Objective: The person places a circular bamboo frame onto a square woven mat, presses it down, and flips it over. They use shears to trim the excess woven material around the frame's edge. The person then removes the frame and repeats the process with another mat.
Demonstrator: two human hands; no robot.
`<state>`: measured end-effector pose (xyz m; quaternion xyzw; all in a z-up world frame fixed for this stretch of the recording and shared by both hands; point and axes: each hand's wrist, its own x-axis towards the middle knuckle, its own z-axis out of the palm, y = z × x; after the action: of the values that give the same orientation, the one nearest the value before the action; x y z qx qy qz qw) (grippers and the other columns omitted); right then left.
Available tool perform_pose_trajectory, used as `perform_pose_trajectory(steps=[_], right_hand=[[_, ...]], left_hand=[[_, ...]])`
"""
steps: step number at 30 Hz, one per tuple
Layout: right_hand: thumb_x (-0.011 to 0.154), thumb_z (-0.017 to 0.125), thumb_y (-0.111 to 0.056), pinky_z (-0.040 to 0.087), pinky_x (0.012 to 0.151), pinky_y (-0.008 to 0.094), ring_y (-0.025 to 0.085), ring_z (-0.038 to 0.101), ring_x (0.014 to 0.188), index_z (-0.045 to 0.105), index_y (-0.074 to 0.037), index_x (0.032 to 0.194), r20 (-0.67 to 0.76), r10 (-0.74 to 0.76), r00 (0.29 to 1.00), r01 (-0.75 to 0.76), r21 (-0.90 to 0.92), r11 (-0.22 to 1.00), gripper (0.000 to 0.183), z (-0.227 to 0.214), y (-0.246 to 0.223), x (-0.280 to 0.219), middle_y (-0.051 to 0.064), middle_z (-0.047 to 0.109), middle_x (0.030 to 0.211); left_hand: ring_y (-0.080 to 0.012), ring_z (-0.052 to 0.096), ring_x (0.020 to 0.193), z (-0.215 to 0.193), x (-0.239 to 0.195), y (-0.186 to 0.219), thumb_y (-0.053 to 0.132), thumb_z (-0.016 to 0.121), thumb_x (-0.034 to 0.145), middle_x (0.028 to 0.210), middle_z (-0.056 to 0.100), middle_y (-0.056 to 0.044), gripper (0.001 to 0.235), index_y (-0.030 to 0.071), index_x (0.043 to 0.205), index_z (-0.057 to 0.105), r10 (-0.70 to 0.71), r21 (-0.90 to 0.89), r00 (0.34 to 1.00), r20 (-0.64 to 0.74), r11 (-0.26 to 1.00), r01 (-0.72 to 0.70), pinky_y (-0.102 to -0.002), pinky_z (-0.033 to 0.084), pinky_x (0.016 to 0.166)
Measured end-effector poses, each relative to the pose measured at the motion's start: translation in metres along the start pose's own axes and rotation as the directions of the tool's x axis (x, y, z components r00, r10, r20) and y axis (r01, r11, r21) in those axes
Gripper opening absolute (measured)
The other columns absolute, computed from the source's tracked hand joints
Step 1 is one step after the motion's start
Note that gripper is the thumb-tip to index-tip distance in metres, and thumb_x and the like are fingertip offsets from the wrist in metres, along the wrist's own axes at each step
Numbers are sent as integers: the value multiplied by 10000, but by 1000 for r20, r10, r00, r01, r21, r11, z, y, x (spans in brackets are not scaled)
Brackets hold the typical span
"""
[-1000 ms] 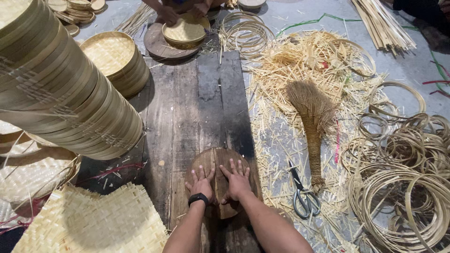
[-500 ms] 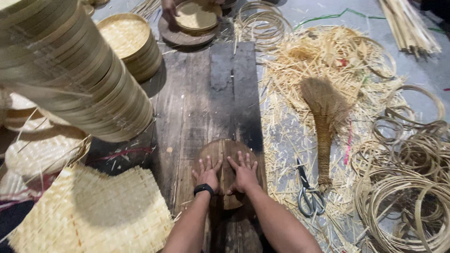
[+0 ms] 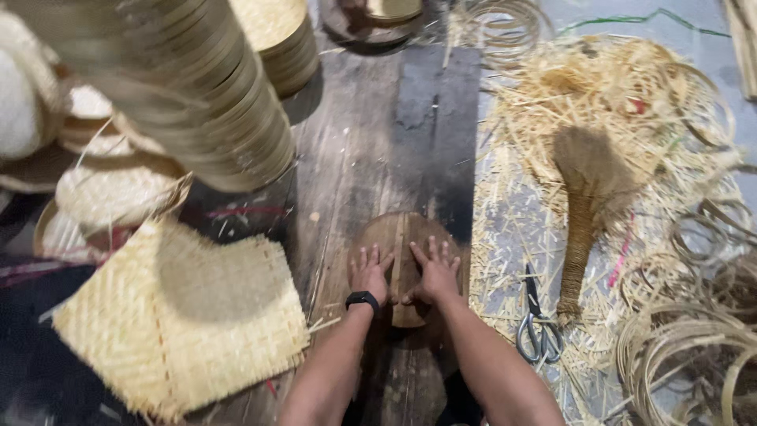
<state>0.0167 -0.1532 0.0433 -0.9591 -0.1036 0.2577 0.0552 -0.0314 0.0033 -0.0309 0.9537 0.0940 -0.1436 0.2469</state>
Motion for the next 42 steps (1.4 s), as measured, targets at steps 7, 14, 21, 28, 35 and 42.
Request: perform_pose_trajectory(steps=[7, 14, 21, 28, 35, 42], right_hand=[[438, 1010, -553, 50, 1234, 647, 368, -42, 1584, 201, -422, 1607, -56, -30, 998, 28, -31, 999, 1428, 11, 10, 9, 74, -25, 1733], [409, 1005, -537, 71, 1231, 650, 380, -11, 1584, 248, -399, 1611, -101, -80, 992, 81, 13, 997, 1427, 12, 15, 8, 93, 18, 1732], [429, 987, -559, 72, 1250, 601, 363, 16, 1583, 301, -321, 1610, -160, -121, 980, 129, 39, 991, 1387, 16, 21, 5, 123, 57, 1726], [696, 846, -603, 219, 1210, 566, 354, 239, 1516, 422, -157, 1530, -235, -80, 969, 154, 318, 935, 1037, 16, 31, -17, 188, 277, 1629], [966, 656, -599, 535, 964, 527, 345, 615, 1129, 533, 27, 1433, -104, 107, 989, 130, 952, -277, 791, 2, 122, 16, 197, 634, 1257], [834, 796, -257, 515, 941, 523, 261, 659, 1085, 500, -25, 1362, 189, 132, 973, -216, 949, 232, 648, 1, 159, -12, 157, 696, 1238]], left_hand=[[-364, 556, 1352, 112, -37, -45, 273, 797, 857, 1367, 656, -159, 501, 114, 1317, 677, -383, -567, 764, -520, 823, 27, -452, 421, 1165], [-427, 585, 1127, 140, -89, -155, 397, 932, 712, 1244, 592, -322, 896, -165, 1265, 506, -950, -903, -125, -285, 222, 368, -497, 456, 994], [-350, 645, 1065, 123, -125, -229, 542, 738, 852, 1193, 693, -212, 689, -48, 1187, 620, -810, -801, 267, 522, -574, -172, -452, 522, 944], [-196, 622, 969, 48, -124, -148, 85, 746, 950, 1140, 617, -92, 303, -12, 1175, 567, -888, -731, 349, 301, -449, -514, -474, 564, 841], [-191, 676, 853, -12, -150, -31, 21, 711, 895, 1099, 717, -142, 251, 45, 1142, 672, -407, -929, 912, 52, -354, -105, -350, 573, 764], [-165, 690, 835, 54, -58, -104, 109, 752, 845, 1001, 768, -83, 296, -1, 1119, 728, -266, -919, 964, 19, 376, 122, -329, 563, 758]])
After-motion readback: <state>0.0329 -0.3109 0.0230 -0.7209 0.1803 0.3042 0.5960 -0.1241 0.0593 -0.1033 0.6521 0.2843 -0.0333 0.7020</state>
